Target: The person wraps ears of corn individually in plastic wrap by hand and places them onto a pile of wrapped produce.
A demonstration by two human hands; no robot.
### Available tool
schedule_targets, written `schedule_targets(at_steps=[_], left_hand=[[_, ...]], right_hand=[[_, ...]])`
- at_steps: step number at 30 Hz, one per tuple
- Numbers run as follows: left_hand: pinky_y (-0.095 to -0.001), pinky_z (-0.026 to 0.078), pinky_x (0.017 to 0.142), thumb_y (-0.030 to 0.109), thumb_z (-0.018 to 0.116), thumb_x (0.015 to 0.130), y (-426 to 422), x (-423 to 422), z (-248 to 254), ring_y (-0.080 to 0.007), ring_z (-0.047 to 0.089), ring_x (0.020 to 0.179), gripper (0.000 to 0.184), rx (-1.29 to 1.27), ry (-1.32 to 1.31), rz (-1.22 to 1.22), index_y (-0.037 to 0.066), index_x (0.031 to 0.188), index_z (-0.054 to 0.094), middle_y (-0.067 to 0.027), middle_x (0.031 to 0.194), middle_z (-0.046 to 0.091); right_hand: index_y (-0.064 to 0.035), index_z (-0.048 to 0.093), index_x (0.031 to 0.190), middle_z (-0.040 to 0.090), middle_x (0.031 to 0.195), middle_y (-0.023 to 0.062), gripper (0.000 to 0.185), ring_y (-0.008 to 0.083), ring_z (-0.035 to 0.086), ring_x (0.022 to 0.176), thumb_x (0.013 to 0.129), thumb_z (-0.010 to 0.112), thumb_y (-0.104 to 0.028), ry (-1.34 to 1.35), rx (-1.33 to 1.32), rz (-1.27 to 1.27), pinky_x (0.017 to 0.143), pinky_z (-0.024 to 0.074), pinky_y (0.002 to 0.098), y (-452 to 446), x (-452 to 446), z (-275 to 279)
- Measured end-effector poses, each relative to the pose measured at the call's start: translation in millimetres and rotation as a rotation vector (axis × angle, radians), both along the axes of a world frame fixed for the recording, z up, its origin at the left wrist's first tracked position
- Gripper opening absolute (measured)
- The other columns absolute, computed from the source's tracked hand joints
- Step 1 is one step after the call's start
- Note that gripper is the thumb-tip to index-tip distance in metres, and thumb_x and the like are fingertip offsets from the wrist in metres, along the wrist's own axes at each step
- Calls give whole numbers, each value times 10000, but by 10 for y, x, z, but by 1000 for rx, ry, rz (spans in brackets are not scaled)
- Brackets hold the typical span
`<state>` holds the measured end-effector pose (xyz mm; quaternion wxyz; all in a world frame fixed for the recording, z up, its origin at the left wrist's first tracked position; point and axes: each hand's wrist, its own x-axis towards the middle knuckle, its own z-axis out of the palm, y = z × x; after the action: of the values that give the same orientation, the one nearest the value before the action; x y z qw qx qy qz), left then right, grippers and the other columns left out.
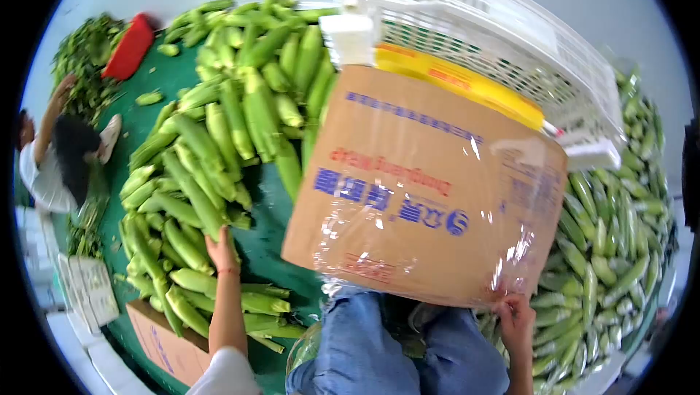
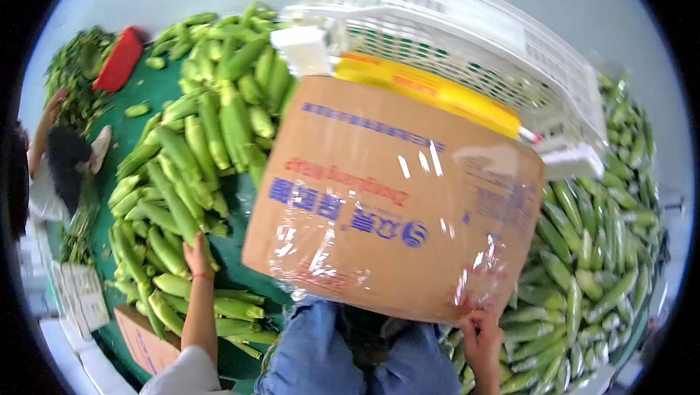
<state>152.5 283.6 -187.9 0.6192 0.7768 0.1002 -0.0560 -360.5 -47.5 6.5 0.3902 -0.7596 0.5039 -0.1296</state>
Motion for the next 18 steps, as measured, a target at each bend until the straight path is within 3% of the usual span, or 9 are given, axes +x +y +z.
schedule_targets(at_steps=[2, 4, 5, 7, 8, 11, 14, 16, 18], left_hand=[[-283, 462, 829, 104, 640, 899, -426, -388, 836, -148, 565, 928, 427, -60, -33, -303, -10, 1279, 482, -71, 1101, 601], [-319, 457, 909, 131, 707, 753, -742, -659, 1505, -205, 579, 1011, 625, 199, -188, -699, -27, 1304, 458, -119, 1121, 602], [-342, 458, 937, 166, 757, 707, -1014, -844, 1828, -249, 596, 1053, 687, 289, -489, -859, -33, 1293, 460, -161, 1139, 611], [-399, 522, 852, 187, 810, 649, -1620, -1125, 2316, -318, 645, 986, 534, 311, -671, -1327, 65, 1128, 608, -149, 1168, 632], [-399, 540, 796, 181, 812, 626, -1905, -1299, 2461, -301, 656, 937, 491, 395, -968, -1509, 130, 1088, 650, -118, 1169, 636], [-379, 537, 788, 179, 785, 627, -2488, -1624, 2382, -284, 646, 931, 545, 192, -1069, -1669, 159, 1152, 645, -99, 1118, 643], [-376, 522, 834, 169, 791, 629, -2785, -1687, 2167, -302, 620, 981, 582, 225, -948, -1787, 143, 1191, 644, -97, 1083, 638], [-393, 518, 824, 189, 772, 653, -2886, -1660, 2199, -287, 603, 990, 575, 261, -903, -1816, 150, 1211, 635, -92, 1094, 620], [-407, 508, 850, 218, 782, 663, -2822, -1663, 2202, -292, 586, 1038, 612, 294, -837, -1677, 137, 1245, 612, -108, 1155, 590]], right_hand=[[-36, 607, 853, 623, 808, 115, 31, 259, 606, 807, 857, 638, -31, -14, -150, 2, 752, 482, 358, 113, 90, 92], [-52, 616, 850, 625, 809, 103, 46, 287, 588, 825, 840, 661, -50, 91, -358, 44, 777, 464, 385, 218, 112, 102], [-60, 620, 849, 625, 809, 97, 55, 300, 578, 833, 832, 672, -59, 149, -465, 71, 789, 455, 398, 250, 89, 114], [-69, 622, 862, 629, 811, 95, 68, 306, 565, 806, 823, 678, -67, 208, -475, 172, 765, 441, 421, 278, 66, 66], [-71, 605, 882, 626, 805, 98, 88, 314, 570, 803, 826, 673, -70, 210, -469, 184, 751, 440, 430, 285, 121, 110], [-37, 557, 941, 642, 834, 87, 118, 290, 608, 798, 868, 645, -63, 259, -412, 185, 775, 468, 413, 277, 148, 349], [-14, 529, 982, 666, 885, 60, 121, 240, 638, 893, 927, 607, -88, -468, 340, -279, 873, 481, 383, 212, 93, 622], [2, 512, 1060, 670, 972, 45, 182, 206, 607, 1024, 967, 579, -141, -763, 346, -238, 982, 436, 364, -28, 413, 678], [-7, 527, 1112, 665, 1014, 64, 280, 245, 603, 1052, 937, 619, -205, -378, -234, 97, 993, 421, 392, -281, 802, 319]])
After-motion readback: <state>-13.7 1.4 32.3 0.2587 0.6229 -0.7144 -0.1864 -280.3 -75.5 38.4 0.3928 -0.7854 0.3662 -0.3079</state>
